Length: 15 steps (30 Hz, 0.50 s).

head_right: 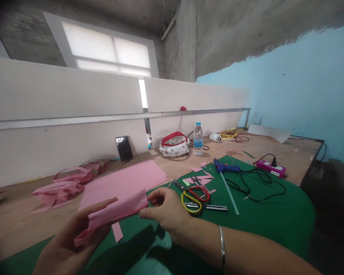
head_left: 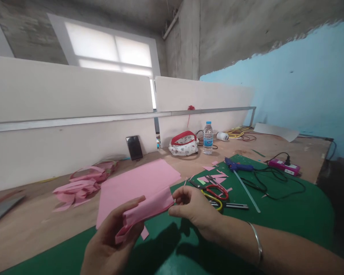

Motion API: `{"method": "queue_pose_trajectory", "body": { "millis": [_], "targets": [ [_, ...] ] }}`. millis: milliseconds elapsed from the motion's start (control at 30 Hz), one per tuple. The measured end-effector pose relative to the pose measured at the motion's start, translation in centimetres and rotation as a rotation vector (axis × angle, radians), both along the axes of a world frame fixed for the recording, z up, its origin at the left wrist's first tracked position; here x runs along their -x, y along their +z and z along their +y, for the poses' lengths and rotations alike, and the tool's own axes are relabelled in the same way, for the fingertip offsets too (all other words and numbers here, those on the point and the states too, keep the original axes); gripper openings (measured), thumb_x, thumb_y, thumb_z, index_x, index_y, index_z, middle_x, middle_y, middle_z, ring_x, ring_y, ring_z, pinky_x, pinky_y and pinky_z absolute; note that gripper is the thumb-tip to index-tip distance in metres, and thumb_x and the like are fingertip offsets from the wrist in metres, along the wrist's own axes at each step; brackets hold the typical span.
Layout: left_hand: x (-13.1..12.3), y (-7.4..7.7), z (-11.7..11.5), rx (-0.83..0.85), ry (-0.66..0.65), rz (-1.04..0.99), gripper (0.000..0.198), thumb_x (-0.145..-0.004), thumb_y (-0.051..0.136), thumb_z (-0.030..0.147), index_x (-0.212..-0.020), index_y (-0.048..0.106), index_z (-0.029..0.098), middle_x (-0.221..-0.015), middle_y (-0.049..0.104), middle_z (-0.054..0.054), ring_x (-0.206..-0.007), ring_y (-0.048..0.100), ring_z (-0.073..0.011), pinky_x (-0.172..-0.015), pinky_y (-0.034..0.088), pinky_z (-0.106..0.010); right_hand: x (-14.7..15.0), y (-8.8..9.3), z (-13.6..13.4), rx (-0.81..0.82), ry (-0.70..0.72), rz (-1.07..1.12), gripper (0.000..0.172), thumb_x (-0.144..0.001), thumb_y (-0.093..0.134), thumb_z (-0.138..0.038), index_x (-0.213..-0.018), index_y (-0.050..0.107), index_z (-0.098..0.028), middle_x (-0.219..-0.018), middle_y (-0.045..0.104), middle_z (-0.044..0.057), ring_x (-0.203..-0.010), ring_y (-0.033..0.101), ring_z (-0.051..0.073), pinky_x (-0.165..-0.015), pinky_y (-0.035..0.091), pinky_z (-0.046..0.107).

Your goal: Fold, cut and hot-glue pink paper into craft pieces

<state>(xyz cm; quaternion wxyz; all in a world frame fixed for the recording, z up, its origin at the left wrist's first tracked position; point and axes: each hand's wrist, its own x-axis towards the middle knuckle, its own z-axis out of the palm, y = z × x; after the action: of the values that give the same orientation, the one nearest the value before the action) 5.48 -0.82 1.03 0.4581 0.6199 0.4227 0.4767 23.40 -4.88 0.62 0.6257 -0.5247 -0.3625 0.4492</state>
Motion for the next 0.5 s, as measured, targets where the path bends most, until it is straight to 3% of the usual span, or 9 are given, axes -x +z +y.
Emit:
{"method": "queue_pose_trajectory", "body": {
  "millis": [300,500],
  "targets": [
    [-0.13,-0.66,0.07,0.151,-0.093,-0.049,0.054,-0.060,0.077,0.049,-0.107,0.062,0.027,-0.107,0.071,-0.002,-0.072,0.065,-0.0196,-0.055,0.048,-0.022,-0.19,0.29,0.01,-0.060,0.092,0.068,0.028,-0.044,0.077,-0.012,-0.062,0.055,-0.017,-0.061,0.054,-0.006,-0.062,0.048,0.009,-0.059,0.036,0.022],
    [-0.17,-0.81,0.20,0.147,-0.100,-0.067,0.053,-0.061,0.077,0.047,-0.107,0.061,0.026,-0.111,0.070,-0.003,-0.078,0.064,-0.0207,-0.061,0.049,-0.023,-0.35,0.20,-0.01,-0.037,0.101,0.089,0.032,-0.043,0.082,-0.019,-0.066,0.060,-0.016,-0.062,0.055,-0.005,-0.062,0.050,0.010,-0.062,0.039,0.024]
  ]
}}
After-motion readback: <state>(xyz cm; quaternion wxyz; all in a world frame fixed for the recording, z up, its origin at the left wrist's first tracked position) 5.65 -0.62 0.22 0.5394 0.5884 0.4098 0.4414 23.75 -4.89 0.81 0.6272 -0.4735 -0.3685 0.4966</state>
